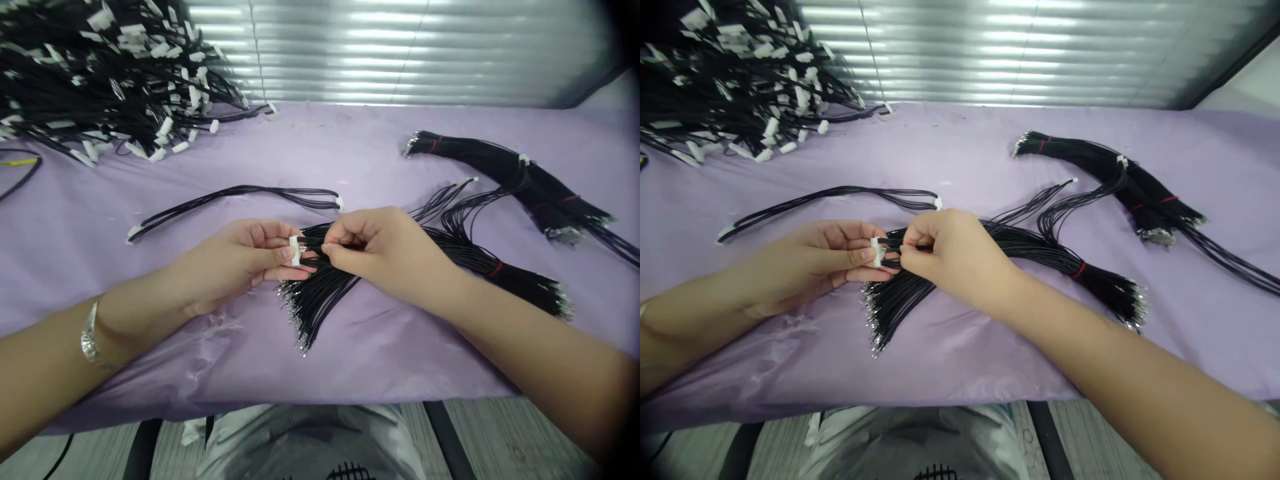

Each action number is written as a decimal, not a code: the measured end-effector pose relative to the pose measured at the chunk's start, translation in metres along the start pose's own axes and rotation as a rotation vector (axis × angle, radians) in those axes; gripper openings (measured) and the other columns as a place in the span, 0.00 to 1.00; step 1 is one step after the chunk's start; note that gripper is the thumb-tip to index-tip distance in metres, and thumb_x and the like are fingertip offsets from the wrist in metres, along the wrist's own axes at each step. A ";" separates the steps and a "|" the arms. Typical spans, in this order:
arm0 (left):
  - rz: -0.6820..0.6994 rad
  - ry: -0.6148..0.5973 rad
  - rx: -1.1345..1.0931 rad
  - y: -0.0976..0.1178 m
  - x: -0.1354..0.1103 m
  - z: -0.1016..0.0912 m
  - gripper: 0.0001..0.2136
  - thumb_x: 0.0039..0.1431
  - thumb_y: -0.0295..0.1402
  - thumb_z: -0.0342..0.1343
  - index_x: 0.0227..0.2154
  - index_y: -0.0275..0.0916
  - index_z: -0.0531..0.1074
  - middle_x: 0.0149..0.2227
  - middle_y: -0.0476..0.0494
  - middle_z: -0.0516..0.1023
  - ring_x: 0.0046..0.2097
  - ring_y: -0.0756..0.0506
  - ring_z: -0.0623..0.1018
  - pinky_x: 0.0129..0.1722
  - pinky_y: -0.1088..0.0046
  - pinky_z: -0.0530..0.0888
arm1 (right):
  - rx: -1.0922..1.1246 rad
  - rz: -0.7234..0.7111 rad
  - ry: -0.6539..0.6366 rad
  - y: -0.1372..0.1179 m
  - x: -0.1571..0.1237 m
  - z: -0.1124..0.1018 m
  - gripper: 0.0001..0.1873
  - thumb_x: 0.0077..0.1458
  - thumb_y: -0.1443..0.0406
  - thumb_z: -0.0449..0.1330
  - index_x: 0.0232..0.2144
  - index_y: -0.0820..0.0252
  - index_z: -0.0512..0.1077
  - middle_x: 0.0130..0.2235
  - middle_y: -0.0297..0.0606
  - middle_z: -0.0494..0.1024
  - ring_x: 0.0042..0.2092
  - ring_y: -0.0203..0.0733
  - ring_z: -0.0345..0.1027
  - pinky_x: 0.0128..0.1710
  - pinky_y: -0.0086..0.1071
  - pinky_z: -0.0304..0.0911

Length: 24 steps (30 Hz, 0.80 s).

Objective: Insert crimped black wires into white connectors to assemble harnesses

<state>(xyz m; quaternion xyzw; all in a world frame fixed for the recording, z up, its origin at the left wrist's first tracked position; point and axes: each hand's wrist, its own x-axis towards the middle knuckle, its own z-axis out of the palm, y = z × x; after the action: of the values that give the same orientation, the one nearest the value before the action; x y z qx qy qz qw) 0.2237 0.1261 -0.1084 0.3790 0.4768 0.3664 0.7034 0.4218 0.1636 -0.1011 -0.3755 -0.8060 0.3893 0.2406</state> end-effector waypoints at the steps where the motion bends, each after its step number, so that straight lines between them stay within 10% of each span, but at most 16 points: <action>1: -0.002 -0.004 -0.003 0.000 0.000 0.000 0.05 0.54 0.22 0.58 0.33 0.34 0.74 0.32 0.46 0.78 0.35 0.50 0.80 0.42 0.76 0.77 | 0.000 -0.002 -0.003 0.000 0.000 0.000 0.05 0.46 0.70 0.55 0.22 0.63 0.71 0.22 0.30 0.70 0.24 0.29 0.58 0.23 0.26 0.53; 24: 0.019 -0.021 0.005 -0.001 0.000 0.000 0.03 0.55 0.23 0.58 0.33 0.33 0.73 0.32 0.48 0.78 0.36 0.51 0.80 0.44 0.75 0.77 | 0.005 -0.036 0.004 -0.001 0.000 0.004 0.05 0.46 0.71 0.55 0.21 0.65 0.70 0.20 0.28 0.68 0.22 0.25 0.56 0.21 0.23 0.51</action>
<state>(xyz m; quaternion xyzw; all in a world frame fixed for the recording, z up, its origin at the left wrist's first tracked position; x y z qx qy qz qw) 0.2235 0.1256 -0.1092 0.3888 0.4667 0.3678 0.7041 0.4190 0.1612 -0.1029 -0.3611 -0.8111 0.3863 0.2500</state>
